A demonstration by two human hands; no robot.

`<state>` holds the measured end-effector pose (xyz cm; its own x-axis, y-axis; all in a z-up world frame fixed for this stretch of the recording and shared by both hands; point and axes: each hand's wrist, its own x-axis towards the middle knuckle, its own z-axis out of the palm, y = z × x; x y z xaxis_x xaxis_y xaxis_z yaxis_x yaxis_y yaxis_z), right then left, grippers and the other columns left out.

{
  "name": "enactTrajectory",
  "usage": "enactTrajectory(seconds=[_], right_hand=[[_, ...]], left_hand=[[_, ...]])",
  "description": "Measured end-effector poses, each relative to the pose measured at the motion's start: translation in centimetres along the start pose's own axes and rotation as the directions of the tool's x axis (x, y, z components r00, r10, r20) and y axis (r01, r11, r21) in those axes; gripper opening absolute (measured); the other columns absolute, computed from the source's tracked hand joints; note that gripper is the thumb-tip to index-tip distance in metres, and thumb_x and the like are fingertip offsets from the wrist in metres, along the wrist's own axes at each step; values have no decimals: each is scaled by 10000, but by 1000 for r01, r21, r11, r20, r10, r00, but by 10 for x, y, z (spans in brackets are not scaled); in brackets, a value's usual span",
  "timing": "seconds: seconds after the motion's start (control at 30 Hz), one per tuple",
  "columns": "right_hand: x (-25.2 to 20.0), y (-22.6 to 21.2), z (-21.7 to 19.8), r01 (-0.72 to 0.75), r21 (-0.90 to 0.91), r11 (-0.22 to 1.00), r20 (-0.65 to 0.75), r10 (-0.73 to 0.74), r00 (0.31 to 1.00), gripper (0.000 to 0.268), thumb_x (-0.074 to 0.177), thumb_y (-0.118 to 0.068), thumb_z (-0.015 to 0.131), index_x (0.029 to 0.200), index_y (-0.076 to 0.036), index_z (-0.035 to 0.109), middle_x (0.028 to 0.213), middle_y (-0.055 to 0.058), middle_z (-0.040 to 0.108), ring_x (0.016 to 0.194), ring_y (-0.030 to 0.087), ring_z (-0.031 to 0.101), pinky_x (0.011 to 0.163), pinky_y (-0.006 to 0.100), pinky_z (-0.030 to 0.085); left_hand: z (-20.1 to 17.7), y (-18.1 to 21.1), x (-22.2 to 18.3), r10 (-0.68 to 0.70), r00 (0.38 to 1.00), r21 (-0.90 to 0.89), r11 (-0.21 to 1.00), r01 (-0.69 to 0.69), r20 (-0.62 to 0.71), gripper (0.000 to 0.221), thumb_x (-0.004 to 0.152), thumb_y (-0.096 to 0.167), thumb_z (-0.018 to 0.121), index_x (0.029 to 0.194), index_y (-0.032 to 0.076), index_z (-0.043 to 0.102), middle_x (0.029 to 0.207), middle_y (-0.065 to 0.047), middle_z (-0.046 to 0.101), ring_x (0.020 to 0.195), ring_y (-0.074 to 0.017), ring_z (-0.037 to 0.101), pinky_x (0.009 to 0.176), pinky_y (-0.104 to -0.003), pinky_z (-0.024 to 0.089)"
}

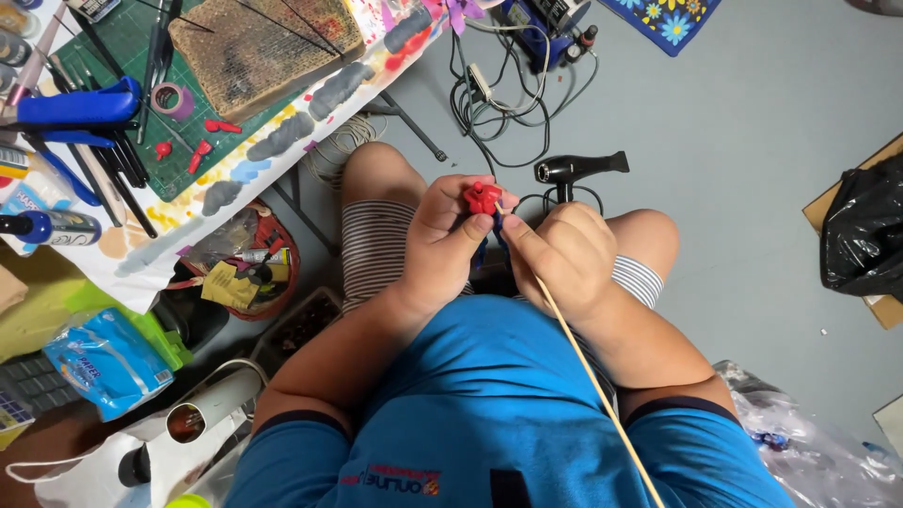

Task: Repairing and testing the articulation of a Spider-Man action figure using a wooden stick to adjust joints.

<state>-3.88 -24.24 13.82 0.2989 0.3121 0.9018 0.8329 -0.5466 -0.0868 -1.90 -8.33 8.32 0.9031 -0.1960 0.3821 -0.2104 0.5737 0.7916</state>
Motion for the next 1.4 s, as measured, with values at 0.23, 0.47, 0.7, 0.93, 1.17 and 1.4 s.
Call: enactTrajectory(seconds=[0.23,0.47,0.7,0.93,1.17,1.4], right_hand=[[-4,4,-1,-33,36,999,-7,34,999,184,835,148,689,989,129,789,619,147,529,483,300,499,472,398,461],[1,3,-8,-427,446,787,14,471,882,78,920,107,717,983,132,755,612,119,504,500,213,427,477,363,419],[-7,5,-4,-469,504,725,-11,549,836,56,923,74,744,969,105,748,631,85,485,545,141,391,487,327,387],[-5,1,-1,-154,149,977,-88,169,982,88,862,94,763,944,115,789,608,142,540,479,291,501,486,390,471],[-2,2,0,-29,72,997,-82,35,996,93,851,131,743,935,110,779,601,132,516,486,291,493,507,407,496],[-10,4,3,34,53,998,-104,-28,994,93,843,124,741,925,116,785,604,129,510,487,278,486,512,416,506]], left_hand=[[-2,-4,0,62,998,121,991,-59,-17,342,988,12,678,1310,-37,573,1103,-243,725,1039,-263,706,956,-393,555],[-5,-11,-1,22,999,-71,997,-19,36,343,985,38,683,1291,-64,566,1084,-241,705,1032,-258,681,967,-417,541],[-6,-19,-3,20,999,-199,980,-11,41,378,986,52,678,1300,-103,535,1083,-287,676,1046,-303,664,954,-420,535],[-3,-8,-1,154,988,41,987,-155,35,377,960,-6,692,1297,-80,541,1129,-290,697,1026,-279,695,899,-387,567],[3,4,0,219,975,118,968,-223,47,344,962,-31,676,1278,-70,543,1139,-278,692,985,-249,678,844,-366,575],[6,3,2,288,957,160,944,-290,33,335,940,-53,688,1249,-71,561,1120,-260,696,977,-237,672,811,-330,564]])
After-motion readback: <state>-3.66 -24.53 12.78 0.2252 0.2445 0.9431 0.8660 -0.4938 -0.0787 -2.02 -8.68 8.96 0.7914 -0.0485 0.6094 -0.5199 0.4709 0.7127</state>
